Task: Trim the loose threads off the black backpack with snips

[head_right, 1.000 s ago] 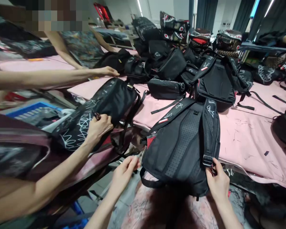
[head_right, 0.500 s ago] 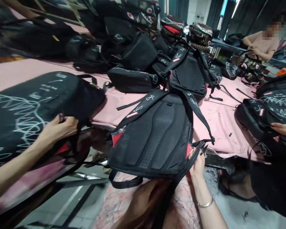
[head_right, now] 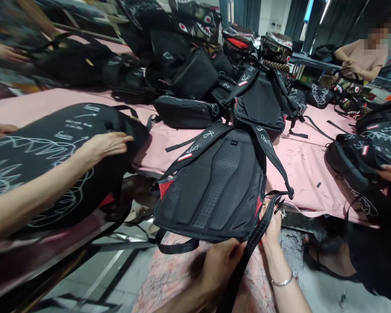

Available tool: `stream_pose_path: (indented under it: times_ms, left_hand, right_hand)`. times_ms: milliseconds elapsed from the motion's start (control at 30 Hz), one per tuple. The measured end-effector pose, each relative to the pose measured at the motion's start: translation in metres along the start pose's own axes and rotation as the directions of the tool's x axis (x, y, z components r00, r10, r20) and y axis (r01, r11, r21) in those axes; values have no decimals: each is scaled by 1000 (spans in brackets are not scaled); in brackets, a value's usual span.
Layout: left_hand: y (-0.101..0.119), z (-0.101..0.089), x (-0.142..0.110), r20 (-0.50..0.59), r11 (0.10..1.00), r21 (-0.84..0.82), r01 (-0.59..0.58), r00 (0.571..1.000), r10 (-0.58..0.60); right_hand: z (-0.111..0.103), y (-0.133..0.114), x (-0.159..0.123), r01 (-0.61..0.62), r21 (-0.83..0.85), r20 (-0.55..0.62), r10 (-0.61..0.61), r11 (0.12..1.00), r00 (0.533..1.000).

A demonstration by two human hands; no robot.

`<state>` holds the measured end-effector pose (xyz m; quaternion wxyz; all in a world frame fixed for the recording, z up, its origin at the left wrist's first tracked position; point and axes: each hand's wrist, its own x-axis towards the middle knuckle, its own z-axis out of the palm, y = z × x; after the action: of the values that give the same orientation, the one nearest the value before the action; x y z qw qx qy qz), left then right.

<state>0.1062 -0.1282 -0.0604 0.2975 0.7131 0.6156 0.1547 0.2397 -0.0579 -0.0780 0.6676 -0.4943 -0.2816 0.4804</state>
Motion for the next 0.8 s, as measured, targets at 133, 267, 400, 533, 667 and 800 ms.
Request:
stream_pose_path:
  times_ms: [133, 267, 400, 533, 667, 800]
  left_hand:
    - [-2, 3, -2, -58, 992, 117, -39, 997, 46]
    - [-3, -3, -3, -65, 967, 229, -108, 990, 126]
    - [5, -7, -4, -50, 953, 273, -133, 987, 152]
    - [6, -20, -4, -26, 935, 324, -143, 987, 160]
    - [-36, -69, -8, -74, 903, 429, -22, 995, 60]
    - [-91, -124, -14, -224, 825, 481, 295, 952, -210]
  right_hand:
    - [0, 2, -13, 36, -215, -89, -57, 976, 994]
    - [1, 1, -26, 111, -492, -10, -133, 864, 991]
    - [5, -1, -29, 139, -655, -9, -191, 743, 982]
    - [5, -2, -23, 117, -752, -7, -186, 648, 983]
    - [-2, -1, -14, 122, -779, -26, -227, 614, 974]
    - [-11, 1, -3, 156, -740, -34, -267, 655, 963]
